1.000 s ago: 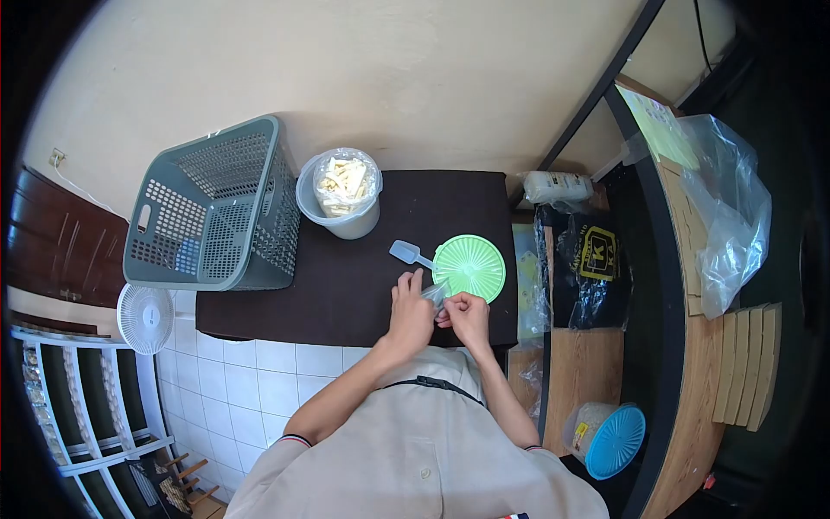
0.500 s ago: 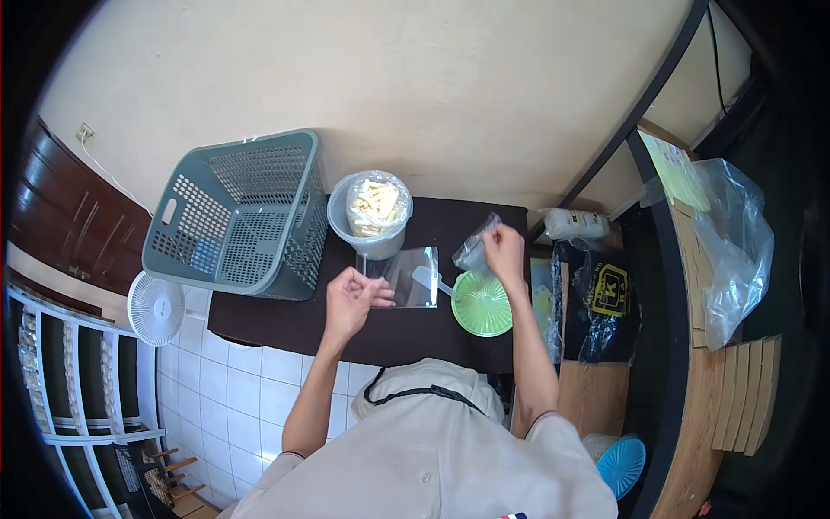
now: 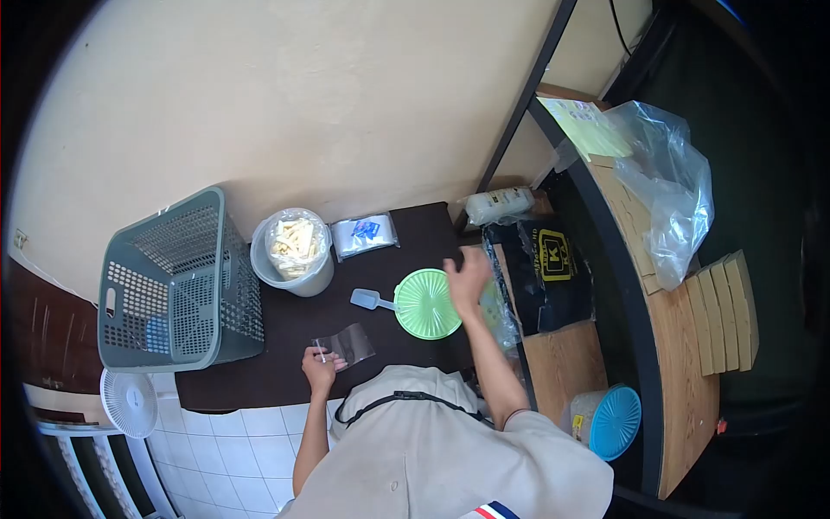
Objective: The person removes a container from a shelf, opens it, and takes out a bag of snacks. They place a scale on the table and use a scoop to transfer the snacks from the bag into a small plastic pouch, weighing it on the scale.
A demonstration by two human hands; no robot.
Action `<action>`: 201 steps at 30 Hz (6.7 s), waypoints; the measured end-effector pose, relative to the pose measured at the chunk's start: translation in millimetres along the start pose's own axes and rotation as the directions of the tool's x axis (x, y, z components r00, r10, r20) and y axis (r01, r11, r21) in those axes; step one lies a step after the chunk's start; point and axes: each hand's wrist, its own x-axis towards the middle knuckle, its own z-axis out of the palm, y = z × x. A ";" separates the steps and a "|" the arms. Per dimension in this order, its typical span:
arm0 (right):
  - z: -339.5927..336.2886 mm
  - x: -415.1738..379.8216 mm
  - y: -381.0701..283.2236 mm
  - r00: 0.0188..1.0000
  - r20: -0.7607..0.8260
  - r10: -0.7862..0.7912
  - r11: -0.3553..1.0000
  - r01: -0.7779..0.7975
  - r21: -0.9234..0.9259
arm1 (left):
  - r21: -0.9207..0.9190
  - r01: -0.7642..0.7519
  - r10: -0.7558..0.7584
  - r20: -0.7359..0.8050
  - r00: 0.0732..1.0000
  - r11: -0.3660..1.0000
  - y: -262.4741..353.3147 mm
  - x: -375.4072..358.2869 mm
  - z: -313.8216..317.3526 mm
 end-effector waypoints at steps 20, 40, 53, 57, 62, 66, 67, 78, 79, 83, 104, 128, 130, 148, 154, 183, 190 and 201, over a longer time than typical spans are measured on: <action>-75.6 21.7 259.1 0.989 0.143 0.028 0.999 -0.025 -0.022 | 0.335 -0.099 -0.115 0.562 0.819 0.937 7.3 -38.7 318.6; -179.2 106.0 226.0 0.555 0.761 0.337 0.623 -0.737 0.262 | -0.202 -0.679 0.516 0.804 0.297 0.706 54.9 -152.0 503.6; -236.5 84.6 274.7 0.579 0.360 0.731 0.324 -0.760 0.563 | 0.398 -0.759 0.356 0.705 0.613 0.516 18.8 -74.2 533.4; -213.7 66.1 320.3 0.588 0.373 0.718 0.253 -0.720 0.646 | 0.622 -0.752 0.206 0.724 0.659 0.219 23.8 -92.1 591.8; -195.8 37.9 380.1 0.456 0.519 0.723 0.109 -0.817 0.567 | 0.754 -0.628 0.104 0.621 0.777 0.191 14.5 -104.4 630.1; -181.5 18.3 391.9 0.465 0.581 0.669 0.007 -0.785 0.620 | 0.812 -0.504 -0.157 0.561 0.812 0.293 15.3 -95.2 629.5; -181.7 16.8 388.4 0.480 0.555 0.679 0.030 -0.774 0.633 | 0.824 -0.488 -0.158 0.543 0.825 0.288 6.1 -91.3 635.0; -210.9 -12.9 299.6 0.835 -0.291 0.468 0.868 -0.496 -0.028 | 0.419 -0.373 -0.092 0.758 0.646 0.828 45.0 -42.6 435.8; -212.9 -22.7 288.1 0.832 -0.270 0.485 0.861 -0.508 -0.018 | 0.358 -0.257 -0.132 0.776 0.617 0.898 50.4 -40.3 400.1; -215.6 -54.9 218.7 0.865 -0.025 0.500 0.766 -0.456 -0.454 | 0.204 -0.236 0.077 0.581 0.810 0.950 38.4 -28.1 238.5; -6.8 -190.6 -167.2 0.327 0.912 -0.248 0.190 -0.906 0.377 | 0.087 -0.173 0.163 0.106 0.981 0.981 56.6 -20.0 -33.8; -163.9 -99.7 88.2 0.978 -0.201 0.052 0.861 -0.146 -0.486 | 0.260 -0.043 0.062 -0.069 0.996 0.965 -11.2 63.8 -111.1; -156.6 -93.9 109.6 0.994 -0.094 0.059 0.819 -0.102 -0.564 | 0.476 -0.070 0.121 -0.077 0.990 0.877 -13.9 69.5 -107.7; -123.0 -126.0 264.7 0.901 0.318 0.295 0.884 -0.130 -0.450 | -0.237 0.424 -0.413 0.097 0.906 0.874 -24.2 -39.2 -26.6; -135.2 -82.8 167.4 0.950 0.191 0.246 0.882 -0.138 -0.451 | -0.302 0.251 -0.297 -0.118 0.947 0.920 -20.0 -31.9 -14.1; 89.5 -173.6 -34.2 0.640 0.713 -0.285 0.950 0.091 0.298 | -0.429 0.619 -0.659 0.070 0.749 0.658 -35.8 68.8 88.8; 76.3 -173.2 -26.9 0.643 0.735 -0.218 0.959 0.003 0.283 | -0.379 0.501 -0.583 -0.138 0.801 0.778 -18.0 93.9 95.7; 65.4 -151.0 -45.8 0.795 0.572 -0.200 0.967 0.068 0.245 | 0.902 -0.419 0.499 0.411 0.763 -0.102 19.8 84.4 93.8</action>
